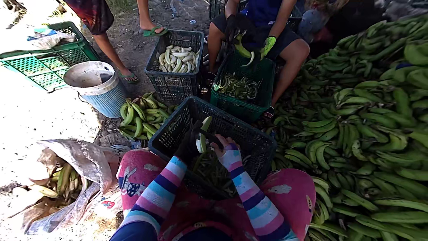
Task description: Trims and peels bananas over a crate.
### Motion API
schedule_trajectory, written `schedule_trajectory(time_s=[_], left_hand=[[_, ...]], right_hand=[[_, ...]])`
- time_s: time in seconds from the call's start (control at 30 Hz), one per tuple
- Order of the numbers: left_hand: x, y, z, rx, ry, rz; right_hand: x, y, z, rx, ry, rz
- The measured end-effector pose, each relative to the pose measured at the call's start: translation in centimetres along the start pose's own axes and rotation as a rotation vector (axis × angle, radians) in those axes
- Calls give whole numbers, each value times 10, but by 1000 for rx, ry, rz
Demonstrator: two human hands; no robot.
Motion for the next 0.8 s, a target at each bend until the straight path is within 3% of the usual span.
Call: schedule_trajectory(time_s=[0.07, 0.17, 0.3, 0.4, 0.47, 0.57, 0.67, 0.73, 0.8], left_hand=[[-27, 15, 25, -1, 195, -301], [-34, 28, 36, -91, 159, -535], [-26, 22, 32, -159, 303, -64], [-28, 19, 34, -304, 326, -67], [-34, 18, 34, -293, 315, -92], [-48, 5, 38, -69, 236, -104], [-29, -6, 23, 133, 82, -98], [-37, -15, 19, 136, 41, -30], [-46, -20, 22, 104, 30, 97]], right_hand=[[13, -6, 11, 41, 74, 43], [39, -19, 28, 105, 173, 180], [48, -27, 32, 134, 214, 264], [59, -32, 33, 133, 264, 289], [68, -39, 34, 141, 287, 288], [49, -28, 28, 72, 133, 266], [22, 1, 14, -40, -128, 94], [9, 13, 5, -71, -261, 1], [5, 18, 3, -104, -252, -33]])
Point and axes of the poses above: each hand's wrist, its own z-axis towards the middle knuckle, its own y-axis out of the palm, x = y × z, the point moved 6 cm from there along z, towards the middle knuckle, and after that the axes turned 7 degrees about -x, right-handed, at the moved point
